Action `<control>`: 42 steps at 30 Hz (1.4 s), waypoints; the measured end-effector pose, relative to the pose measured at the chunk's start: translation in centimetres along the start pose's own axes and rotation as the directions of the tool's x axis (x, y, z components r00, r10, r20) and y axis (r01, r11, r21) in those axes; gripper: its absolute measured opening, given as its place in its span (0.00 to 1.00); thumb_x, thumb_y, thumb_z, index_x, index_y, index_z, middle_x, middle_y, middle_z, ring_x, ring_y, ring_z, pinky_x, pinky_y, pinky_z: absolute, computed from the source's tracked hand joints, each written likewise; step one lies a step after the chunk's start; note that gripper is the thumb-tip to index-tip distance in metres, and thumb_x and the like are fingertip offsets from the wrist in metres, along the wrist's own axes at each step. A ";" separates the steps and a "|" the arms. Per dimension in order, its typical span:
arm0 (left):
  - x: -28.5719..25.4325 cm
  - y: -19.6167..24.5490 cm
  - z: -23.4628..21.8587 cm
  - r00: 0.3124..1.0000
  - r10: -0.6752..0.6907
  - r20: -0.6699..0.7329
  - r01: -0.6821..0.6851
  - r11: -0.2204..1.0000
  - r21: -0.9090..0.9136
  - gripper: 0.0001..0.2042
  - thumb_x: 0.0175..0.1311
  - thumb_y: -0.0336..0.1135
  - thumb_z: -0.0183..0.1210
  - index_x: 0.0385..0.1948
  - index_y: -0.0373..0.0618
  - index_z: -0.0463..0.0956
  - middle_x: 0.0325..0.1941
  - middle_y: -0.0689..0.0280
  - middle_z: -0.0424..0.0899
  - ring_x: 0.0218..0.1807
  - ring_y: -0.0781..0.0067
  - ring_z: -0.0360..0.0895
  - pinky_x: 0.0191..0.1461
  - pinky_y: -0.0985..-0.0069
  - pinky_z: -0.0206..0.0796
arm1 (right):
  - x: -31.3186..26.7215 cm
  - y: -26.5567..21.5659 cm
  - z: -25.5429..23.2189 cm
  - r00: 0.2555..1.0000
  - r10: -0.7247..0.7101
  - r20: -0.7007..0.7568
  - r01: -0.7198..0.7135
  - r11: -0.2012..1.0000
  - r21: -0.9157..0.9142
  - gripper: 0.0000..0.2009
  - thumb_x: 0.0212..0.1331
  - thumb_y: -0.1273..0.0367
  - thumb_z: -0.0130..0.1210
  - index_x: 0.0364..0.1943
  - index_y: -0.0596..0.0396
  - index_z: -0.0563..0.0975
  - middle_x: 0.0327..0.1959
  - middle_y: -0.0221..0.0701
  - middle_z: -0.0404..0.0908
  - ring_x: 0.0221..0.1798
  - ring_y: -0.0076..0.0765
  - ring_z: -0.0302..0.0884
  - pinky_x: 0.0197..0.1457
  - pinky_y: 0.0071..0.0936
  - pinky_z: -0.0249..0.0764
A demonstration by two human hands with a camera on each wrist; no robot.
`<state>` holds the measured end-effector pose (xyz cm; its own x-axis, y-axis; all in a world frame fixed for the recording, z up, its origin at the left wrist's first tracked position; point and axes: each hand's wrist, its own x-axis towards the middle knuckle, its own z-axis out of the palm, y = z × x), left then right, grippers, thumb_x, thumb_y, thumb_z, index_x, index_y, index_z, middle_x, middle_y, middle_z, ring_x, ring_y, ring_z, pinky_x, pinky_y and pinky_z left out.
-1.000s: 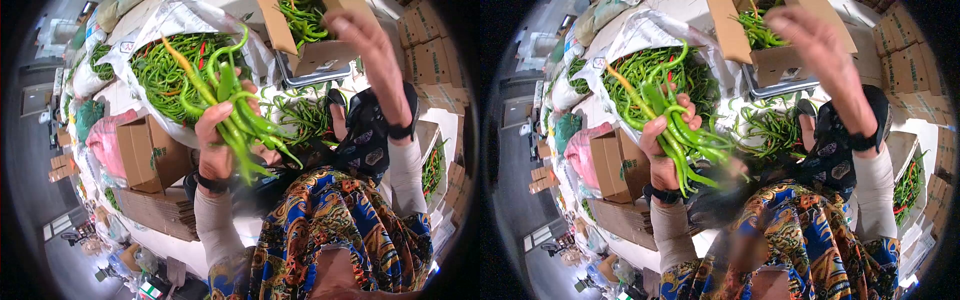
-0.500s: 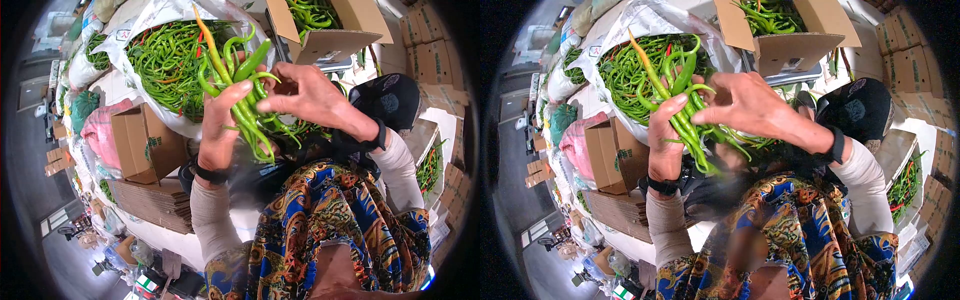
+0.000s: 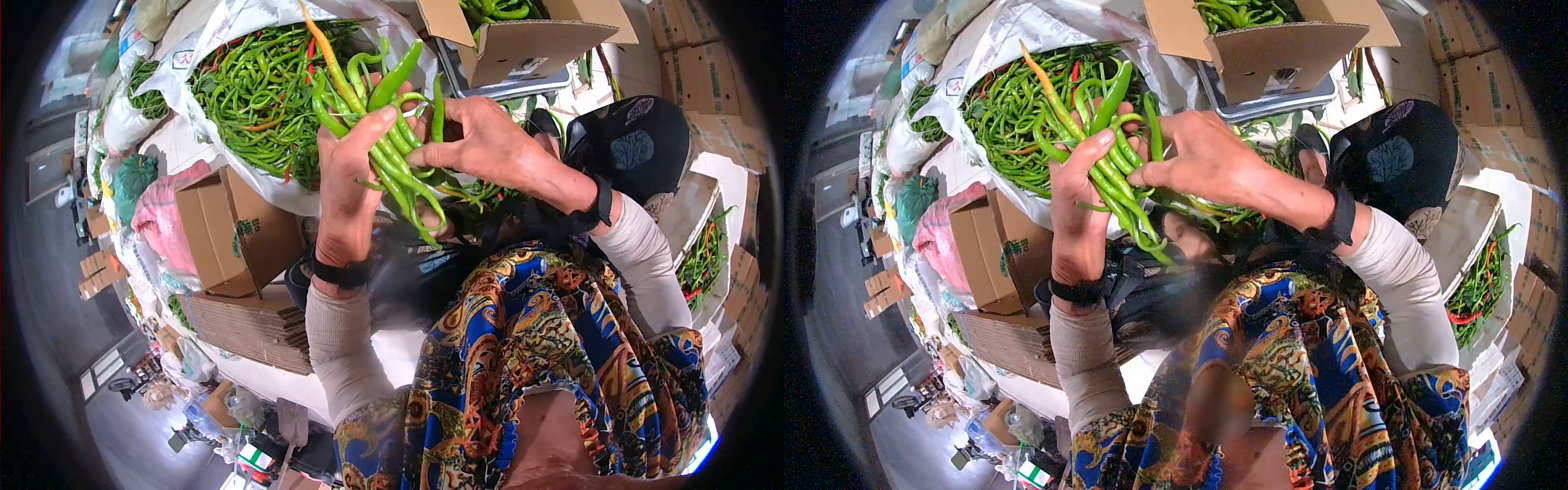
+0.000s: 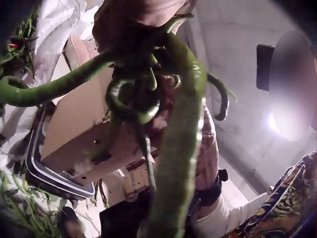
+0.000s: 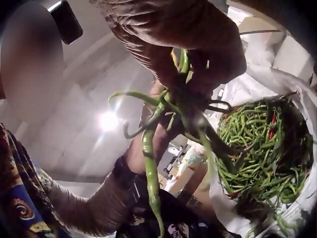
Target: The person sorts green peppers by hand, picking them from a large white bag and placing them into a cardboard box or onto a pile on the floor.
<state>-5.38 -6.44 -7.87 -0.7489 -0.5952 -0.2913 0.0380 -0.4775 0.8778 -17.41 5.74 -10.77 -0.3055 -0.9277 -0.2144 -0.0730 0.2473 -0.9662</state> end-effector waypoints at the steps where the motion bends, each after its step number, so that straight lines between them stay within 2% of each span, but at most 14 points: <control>1: 0.0 -0.1 0.1 1.000 -0.009 -0.002 0.009 1.000 0.002 0.20 0.58 0.25 0.53 0.54 0.32 0.65 0.46 0.53 0.78 0.42 0.64 0.79 0.46 0.69 0.74 | 0.1 0.2 -0.4 1.000 0.004 -0.003 -0.004 1.000 0.003 0.17 0.49 0.59 0.65 0.33 0.61 0.79 0.27 0.32 0.81 0.31 0.24 0.73 0.38 0.24 0.69; 3: 0.2 -0.3 0.1 1.000 -0.012 -0.017 0.012 1.000 0.026 0.18 0.58 0.26 0.55 0.50 0.32 0.68 0.42 0.56 0.79 0.37 0.69 0.79 0.42 0.75 0.73 | 0.3 0.4 -1.4 0.985 0.124 0.117 -0.143 0.975 0.170 0.15 0.51 0.62 0.64 0.33 0.60 0.79 0.28 0.30 0.81 0.32 0.24 0.73 0.40 0.24 0.70; 5: 0.7 -1.3 -0.9 0.998 0.041 -0.053 -0.026 0.967 0.255 0.14 0.57 0.27 0.57 0.45 0.33 0.72 0.38 0.60 0.81 0.36 0.75 0.78 0.40 0.79 0.70 | 0.1 0.7 -2.3 0.977 0.098 0.188 -0.158 0.926 0.342 0.12 0.55 0.63 0.60 0.33 0.59 0.79 0.27 0.26 0.78 0.31 0.20 0.69 0.35 0.20 0.65; 6: 0.8 -1.6 -1.2 0.997 0.076 -0.028 -0.062 0.938 0.340 0.11 0.56 0.28 0.59 0.40 0.35 0.75 0.36 0.63 0.81 0.35 0.80 0.76 0.38 0.81 0.68 | 0.1 1.0 -2.9 0.970 0.121 0.213 -0.189 0.924 0.333 0.12 0.55 0.63 0.60 0.33 0.59 0.79 0.26 0.25 0.77 0.30 0.19 0.68 0.34 0.19 0.63; 10: 0.6 -1.6 -1.0 0.999 0.042 -0.030 -0.024 0.895 0.445 0.12 0.56 0.29 0.60 0.40 0.34 0.74 0.34 0.63 0.80 0.31 0.77 0.77 0.38 0.79 0.69 | -0.6 0.5 -3.5 0.958 0.221 0.181 -0.265 0.925 0.273 0.11 0.56 0.64 0.60 0.35 0.58 0.79 0.27 0.23 0.76 0.29 0.19 0.67 0.32 0.18 0.62; 14: 0.2 0.0 -0.5 0.991 -0.090 -0.097 0.107 0.976 0.191 0.14 0.57 0.27 0.58 0.44 0.34 0.71 0.33 0.60 0.79 0.31 0.69 0.79 0.39 0.74 0.74 | -0.5 1.4 -4.0 0.949 0.245 0.199 -0.314 0.789 0.527 0.13 0.60 0.62 0.58 0.41 0.57 0.78 0.30 0.21 0.78 0.31 0.16 0.68 0.32 0.18 0.62; 18: 0.1 0.5 -0.9 0.990 -0.055 -0.131 0.066 0.995 0.074 0.16 0.58 0.27 0.56 0.47 0.33 0.70 0.35 0.57 0.80 0.34 0.69 0.79 0.41 0.72 0.75 | -0.8 1.7 -4.4 0.949 0.149 0.277 -0.277 0.811 0.515 0.14 0.60 0.61 0.58 0.45 0.54 0.77 0.36 0.21 0.80 0.34 0.15 0.69 0.31 0.16 0.61; 25: 0.2 0.4 -1.1 0.989 -0.110 -0.100 0.113 0.993 0.026 0.15 0.61 0.30 0.53 0.49 0.35 0.70 0.36 0.57 0.79 0.34 0.69 0.78 0.40 0.71 0.76 | -0.7 2.4 -3.8 0.911 0.145 0.385 -0.363 0.724 0.586 0.13 0.62 0.62 0.57 0.45 0.54 0.77 0.35 0.23 0.81 0.31 0.15 0.69 0.27 0.13 0.58; 27: 0.1 0.2 -1.2 0.981 -0.097 -0.168 0.101 0.995 0.017 0.15 0.61 0.31 0.53 0.47 0.32 0.71 0.36 0.57 0.79 0.34 0.69 0.78 0.41 0.72 0.76 | -1.2 1.8 -4.3 0.922 0.174 0.347 -0.352 0.752 0.558 0.13 0.62 0.63 0.57 0.45 0.55 0.76 0.35 0.25 0.81 0.31 0.15 0.69 0.27 0.13 0.59; 30: 0.1 0.5 -1.0 0.966 -0.133 -0.222 0.158 0.982 0.103 0.14 0.60 0.32 0.53 0.42 0.28 0.74 0.33 0.56 0.80 0.33 0.66 0.79 0.39 0.74 0.74 | -1.2 2.5 -4.7 0.971 0.081 0.225 -0.218 0.689 0.691 0.15 0.62 0.63 0.57 0.49 0.55 0.75 0.39 0.28 0.80 0.34 0.16 0.70 0.30 0.14 0.63; 33: -0.2 0.1 -0.5 0.969 -0.206 -0.139 0.233 0.946 0.223 0.15 0.59 0.32 0.54 0.41 0.27 0.74 0.32 0.55 0.82 0.32 0.65 0.80 0.40 0.73 0.74 | -1.9 1.3 -5.7 0.987 0.080 0.140 -0.156 0.689 0.708 0.16 0.63 0.63 0.57 0.50 0.55 0.74 0.42 0.28 0.80 0.37 0.16 0.71 0.31 0.15 0.65; 34: -0.2 -0.4 -1.1 0.954 -0.301 -0.007 0.298 0.941 0.162 0.15 0.58 0.30 0.56 0.45 0.32 0.73 0.37 0.56 0.82 0.35 0.66 0.81 0.41 0.70 0.76 | -2.4 0.6 -6.3 0.989 0.122 0.089 -0.150 0.713 0.685 0.16 0.63 0.63 0.56 0.51 0.55 0.74 0.43 0.29 0.80 0.39 0.18 0.73 0.33 0.16 0.68; 37: -0.5 -1.4 0.3 0.945 -0.298 0.136 0.279 0.950 0.141 0.14 0.57 0.28 0.57 0.45 0.34 0.73 0.39 0.57 0.82 0.38 0.66 0.81 0.43 0.69 0.76 | -2.9 0.3 -7.8 0.997 0.061 0.047 -0.077 0.760 0.645 0.16 0.63 0.63 0.56 0.51 0.55 0.74 0.43 0.28 0.80 0.42 0.19 0.74 0.36 0.18 0.71; 42: -0.6 -1.0 0.8 0.925 -0.368 0.097 0.350 0.922 0.162 0.15 0.58 0.28 0.57 0.46 0.33 0.72 0.43 0.57 0.80 0.43 0.65 0.80 0.44 0.69 0.77 | -4.1 -0.6 -8.1 0.982 0.002 0.187 -0.140 0.669 0.730 0.13 0.63 0.64 0.56 0.48 0.54 0.74 0.40 0.28 0.79 0.42 0.21 0.76 0.36 0.18 0.72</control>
<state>-5.52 -5.08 -8.20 -0.7707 -0.3116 -0.5558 -0.3349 -0.5440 0.7694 -23.78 11.61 -8.12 -0.1229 -0.9632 -0.2388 0.6867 0.0912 -0.7212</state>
